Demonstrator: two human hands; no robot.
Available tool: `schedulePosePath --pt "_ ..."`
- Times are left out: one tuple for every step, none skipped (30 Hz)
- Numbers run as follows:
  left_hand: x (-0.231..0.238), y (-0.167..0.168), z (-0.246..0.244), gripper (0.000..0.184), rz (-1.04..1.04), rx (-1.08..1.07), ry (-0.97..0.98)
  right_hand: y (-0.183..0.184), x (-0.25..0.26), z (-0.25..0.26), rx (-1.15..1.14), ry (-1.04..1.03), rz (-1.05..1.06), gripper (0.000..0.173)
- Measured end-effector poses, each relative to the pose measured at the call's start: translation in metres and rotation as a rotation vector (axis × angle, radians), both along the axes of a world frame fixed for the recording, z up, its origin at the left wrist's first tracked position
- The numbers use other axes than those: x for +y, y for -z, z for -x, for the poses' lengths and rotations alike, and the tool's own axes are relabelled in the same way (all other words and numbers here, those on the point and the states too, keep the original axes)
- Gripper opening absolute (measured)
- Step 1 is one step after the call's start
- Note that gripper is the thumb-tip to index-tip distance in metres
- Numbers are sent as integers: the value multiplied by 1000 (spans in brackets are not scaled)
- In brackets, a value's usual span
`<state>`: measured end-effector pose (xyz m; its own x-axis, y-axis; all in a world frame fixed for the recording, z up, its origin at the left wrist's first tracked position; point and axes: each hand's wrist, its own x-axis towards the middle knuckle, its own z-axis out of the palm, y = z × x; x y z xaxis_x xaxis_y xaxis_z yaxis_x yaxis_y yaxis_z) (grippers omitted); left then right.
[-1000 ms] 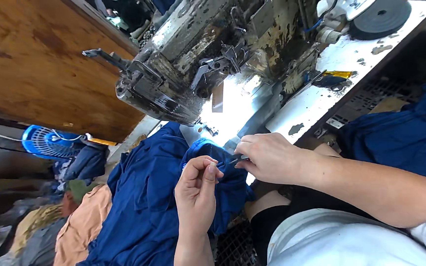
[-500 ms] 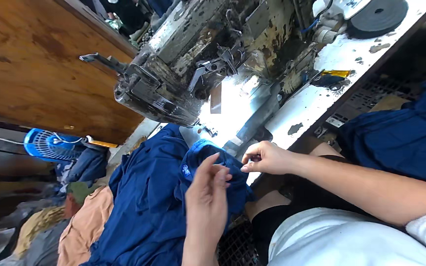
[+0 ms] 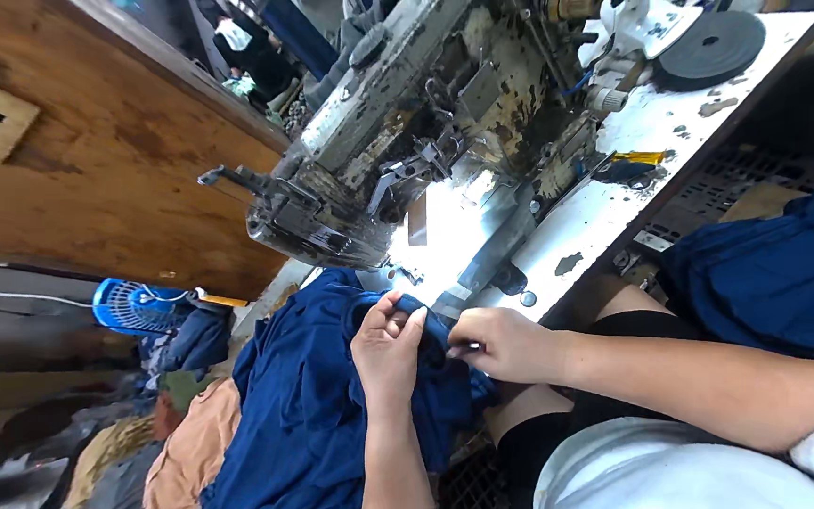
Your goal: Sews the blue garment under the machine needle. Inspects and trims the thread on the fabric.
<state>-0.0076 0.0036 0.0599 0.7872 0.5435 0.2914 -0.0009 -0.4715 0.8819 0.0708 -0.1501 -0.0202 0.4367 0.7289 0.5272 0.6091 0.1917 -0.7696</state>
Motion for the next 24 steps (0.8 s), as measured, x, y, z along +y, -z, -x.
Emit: schedulePosePath --pt "5 2 -3 47 -18 38 -2 -6 1 -7 92 16 6 21" --pt "10 5 -5 50 -23 80 3 -12 2 -15 174 40 19 23" --pt "11 7 -6 53 -20 115 7 -18 2 -22 233 62 35 25" --pt "10 8 -6 55 -2 127 13 -23 3 -28 267 80 47 26" --pt "7 10 -5 56 20 116 26 -28 3 -33 289 95 62 26" --pt "3 11 -4 57 31 98 40 -31 4 -36 304 103 76 26" --pt "-1 12 -3 57 28 76 54 -34 4 -39 317 101 94 26" --pt "-5 13 -2 56 11 59 65 -36 5 -40 327 90 116 26" --pt "-9 13 -1 54 -11 42 73 -37 6 -41 327 81 132 26" --pt "-14 14 0 53 -43 29 80 -37 8 -40 318 75 138 26" --pt "-17 16 0 52 -85 18 84 -36 9 -39 296 76 141 27" --pt "-20 17 1 50 -136 11 84 -35 11 -38 261 82 151 28" --pt "-22 20 1 48 -185 14 78 -34 12 -36 217 85 169 28" --pt "-23 22 1 47 -230 18 69 -33 13 -35 168 92 192 27" --pt "-24 24 2 48 -256 21 63 -33 13 -33 120 92 217 26" --pt "-24 26 2 49 -258 22 69 -34 12 -31 71 94 231 24" --pt "-24 27 3 51 -240 20 82 -32 11 -31 20 107 209 22" --pt "-23 26 5 53 -206 20 100 -28 11 -31 -22 137 148 20" --pt "-23 24 6 55 -165 26 111 -25 10 -34 -16 165 81 21" --pt "-22 22 7 57 -118 34 117 -24 8 -38 57 185 22 23" --pt "-22 20 9 58 -74 44 122 -25 5 -43 177 194 -29 23" --pt "-21 19 9 60 -43 49 130 -27 2 -48 312 201 -81 22" --pt "-20 18 10 60 -23 44 139 -30 -1 -51 414 218 -141 20" --pt "-18 19 9 57 -16 25 144 -31 -4 -54 470 223 -190 18"
